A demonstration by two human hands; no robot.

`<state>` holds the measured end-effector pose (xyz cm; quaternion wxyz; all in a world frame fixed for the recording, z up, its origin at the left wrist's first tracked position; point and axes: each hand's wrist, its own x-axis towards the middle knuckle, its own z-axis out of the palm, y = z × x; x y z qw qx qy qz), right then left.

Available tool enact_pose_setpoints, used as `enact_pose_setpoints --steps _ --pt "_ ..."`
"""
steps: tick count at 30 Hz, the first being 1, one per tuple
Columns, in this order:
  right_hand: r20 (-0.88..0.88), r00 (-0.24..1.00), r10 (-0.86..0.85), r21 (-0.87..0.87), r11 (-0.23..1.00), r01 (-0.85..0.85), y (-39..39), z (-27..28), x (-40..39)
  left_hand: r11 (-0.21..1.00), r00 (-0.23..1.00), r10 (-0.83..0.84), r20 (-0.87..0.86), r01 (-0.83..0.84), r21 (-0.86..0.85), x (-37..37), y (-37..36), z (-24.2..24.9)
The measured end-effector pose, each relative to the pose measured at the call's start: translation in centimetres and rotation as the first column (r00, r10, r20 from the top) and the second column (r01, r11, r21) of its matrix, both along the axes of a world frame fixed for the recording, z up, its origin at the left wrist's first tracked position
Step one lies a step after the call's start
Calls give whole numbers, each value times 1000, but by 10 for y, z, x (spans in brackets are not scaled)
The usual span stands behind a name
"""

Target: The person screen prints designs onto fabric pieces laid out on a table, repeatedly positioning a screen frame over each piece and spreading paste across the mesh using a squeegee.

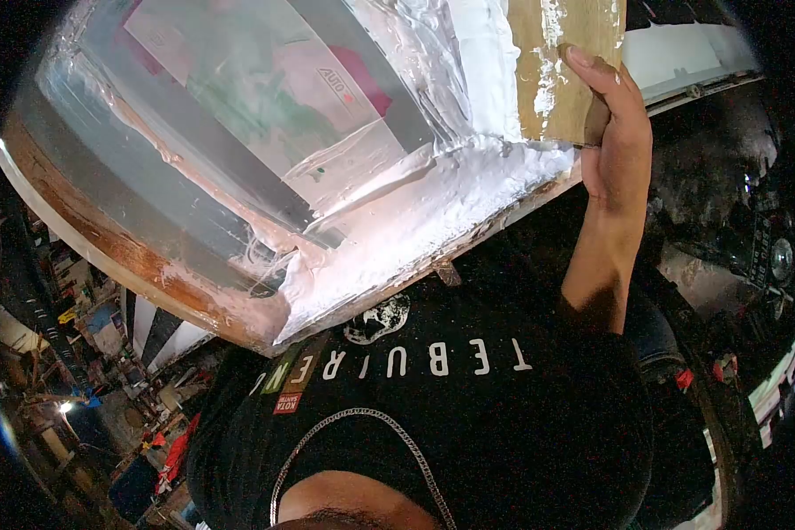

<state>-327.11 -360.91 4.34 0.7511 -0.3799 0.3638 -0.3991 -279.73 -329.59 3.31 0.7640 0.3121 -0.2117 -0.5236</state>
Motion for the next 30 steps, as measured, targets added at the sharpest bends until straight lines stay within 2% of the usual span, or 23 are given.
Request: enact_pose_setpoints --steps 8,10,11,13,14,15,16,17,18,19,20,21,22,25,26,27,28,29,30 --pt "14 1000 12 -67 998 -11 -15 -13 4 996 996 -74 -41 72 -59 -1 3 -5" --pt "-16 998 54 25 998 -54 -23 -13 17 993 994 -93 -55 88 -81 -9 7 -10" --pt "-18 998 55 14 998 -54 -34 -22 24 991 993 -104 -61 98 -96 -11 5 -12" --pt "-133 987 92 -49 994 -100 -53 -61 40 984 989 -129 -72 119 -129 -9 -3 -14" --pt "-160 983 86 -66 993 -98 -59 -81 50 874 953 226 200 -289 391 -17 -6 -29" --pt "-190 978 83 -82 992 -100 -61 -103 58 728 763 379 524 -595 340 -54 -40 -54" --pt "-240 967 89 -84 990 -111 -62 -128 67 608 705 218 675 -639 471 -45 -43 -97" --pt "-290 953 94 -87 988 -124 -59 -152 72 393 733 105 672 -651 649 -51 -54 -118" --pt "-285 952 111 -110 983 -148 -55 -170 74 469 534 221 816 -792 391 -70 -62 -146" --pt "-280 952 125 -132 977 -167 -53 -186 77 474 536 240 809 -792 384 -72 -57 -169" --pt "-271 951 147 -115 976 -183 -52 -205 76 419 543 237 805 -805 419 -74 -49 -191" --pt "-264 949 171 -90 975 -201 -49 -209 76 359 554 229 800 -812 459 -82 -45 -194" --pt "-323 927 189 -17 979 -205 -47 -213 74 355 563 233 793 -808 469 -89 -41 -197" --pt "-322 924 209 -92 964 -250 -41 -224 75 308 512 310 801 -851 425 -110 -33 -188" --pt "-339 933 120 -273 937 -220 -35 -216 77 287 542 267 797 -834 471 -113 -32 -181" --pt "-341 931 131 -273 934 -231 -32 -218 77 264 572 225 789 -815 516 -113 -31 -178" --pt "-537 837 -106 -595 750 -287 -31 -223 77 253 572 233 787 -817 518 -113 -28 -181" --pt "-585 709 -394 -795 449 -406 -30 -227 75 251 508 223 832 -855 455 -114 -26 -185" --pt "-634 728 -262 -666 664 -341 -11 -201 78 247 443 212 871 -887 391 -114 -24 -189"
